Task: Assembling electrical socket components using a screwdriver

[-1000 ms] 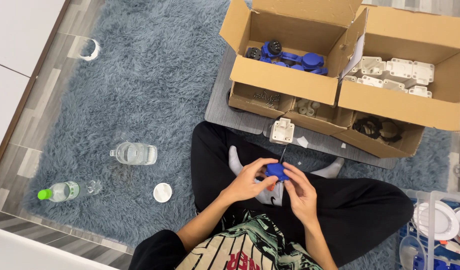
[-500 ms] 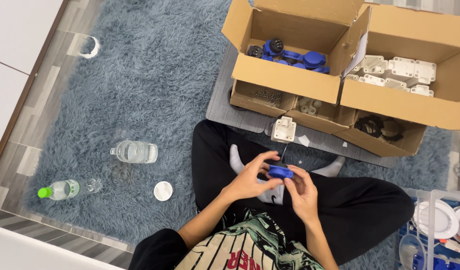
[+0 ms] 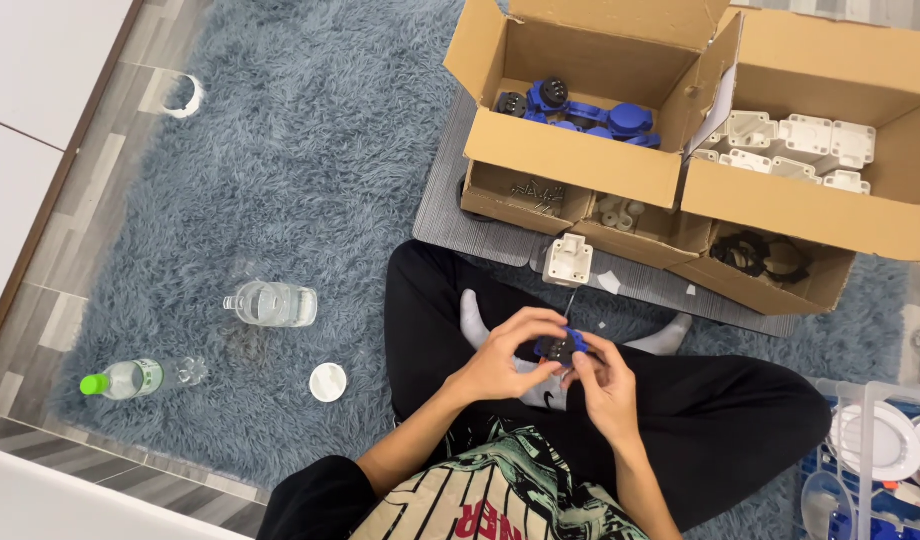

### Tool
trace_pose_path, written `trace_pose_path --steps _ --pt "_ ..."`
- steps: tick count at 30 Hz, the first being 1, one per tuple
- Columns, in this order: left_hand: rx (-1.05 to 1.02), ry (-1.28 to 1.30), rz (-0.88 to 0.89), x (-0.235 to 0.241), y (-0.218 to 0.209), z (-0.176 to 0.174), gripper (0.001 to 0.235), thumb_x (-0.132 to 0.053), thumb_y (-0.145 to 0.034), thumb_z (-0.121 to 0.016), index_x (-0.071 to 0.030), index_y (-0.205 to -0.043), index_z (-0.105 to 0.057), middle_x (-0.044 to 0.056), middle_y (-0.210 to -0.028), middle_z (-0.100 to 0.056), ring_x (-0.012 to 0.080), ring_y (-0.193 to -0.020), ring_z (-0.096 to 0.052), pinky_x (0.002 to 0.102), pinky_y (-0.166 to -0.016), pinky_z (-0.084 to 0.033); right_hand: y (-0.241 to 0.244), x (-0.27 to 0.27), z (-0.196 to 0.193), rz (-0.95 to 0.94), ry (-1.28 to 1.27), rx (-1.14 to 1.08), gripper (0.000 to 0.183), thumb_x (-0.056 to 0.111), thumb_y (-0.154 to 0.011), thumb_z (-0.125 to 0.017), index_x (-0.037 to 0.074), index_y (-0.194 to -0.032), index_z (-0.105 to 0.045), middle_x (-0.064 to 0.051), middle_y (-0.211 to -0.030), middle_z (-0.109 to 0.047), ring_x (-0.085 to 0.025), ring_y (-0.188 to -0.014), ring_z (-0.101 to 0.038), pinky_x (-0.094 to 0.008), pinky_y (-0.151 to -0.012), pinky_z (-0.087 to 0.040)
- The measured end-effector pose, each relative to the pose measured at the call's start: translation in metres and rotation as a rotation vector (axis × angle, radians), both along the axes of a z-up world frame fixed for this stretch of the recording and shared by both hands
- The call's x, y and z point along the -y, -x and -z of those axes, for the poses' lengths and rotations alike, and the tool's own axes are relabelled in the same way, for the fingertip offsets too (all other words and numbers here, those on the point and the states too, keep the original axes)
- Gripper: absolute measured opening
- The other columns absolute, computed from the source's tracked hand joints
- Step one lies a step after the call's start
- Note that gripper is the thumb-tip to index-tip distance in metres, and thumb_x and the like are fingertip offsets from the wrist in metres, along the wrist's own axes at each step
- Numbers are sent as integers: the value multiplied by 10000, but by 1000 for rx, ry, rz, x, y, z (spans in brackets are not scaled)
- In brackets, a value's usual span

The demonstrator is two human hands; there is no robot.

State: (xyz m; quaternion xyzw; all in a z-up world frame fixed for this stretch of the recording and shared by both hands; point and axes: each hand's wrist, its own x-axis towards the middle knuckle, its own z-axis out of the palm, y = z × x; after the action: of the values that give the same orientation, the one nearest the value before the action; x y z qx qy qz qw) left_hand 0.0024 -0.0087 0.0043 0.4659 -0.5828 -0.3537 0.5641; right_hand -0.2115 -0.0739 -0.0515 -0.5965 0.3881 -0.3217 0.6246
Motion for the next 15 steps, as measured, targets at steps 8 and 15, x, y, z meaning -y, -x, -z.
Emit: trace_pose_path --steps 8,15 --pt "53 108 -30 25 -11 -6 454 -74 -878 -879 -21 -1306 -737 196 -1219 -734 408 -1117 -753 482 -958 -631 9 6 29 64 135 163 422 -64 -967 -720 -67 -1380 -636 -225 -1396 -664 -299 -1166 -769 -357 -914 -655" --pt "344 406 -260 95 -83 -96 466 -349 -905 -941 -95 -1258 -775 115 -1139 -790 323 -1053 -779 426 -930 -636 -16 13 32 -110 465 -447 527 299 -1012 -785 1 -1428 -660 -283 -1359 -666 -463 -1178 -736 -524 -979 -604"
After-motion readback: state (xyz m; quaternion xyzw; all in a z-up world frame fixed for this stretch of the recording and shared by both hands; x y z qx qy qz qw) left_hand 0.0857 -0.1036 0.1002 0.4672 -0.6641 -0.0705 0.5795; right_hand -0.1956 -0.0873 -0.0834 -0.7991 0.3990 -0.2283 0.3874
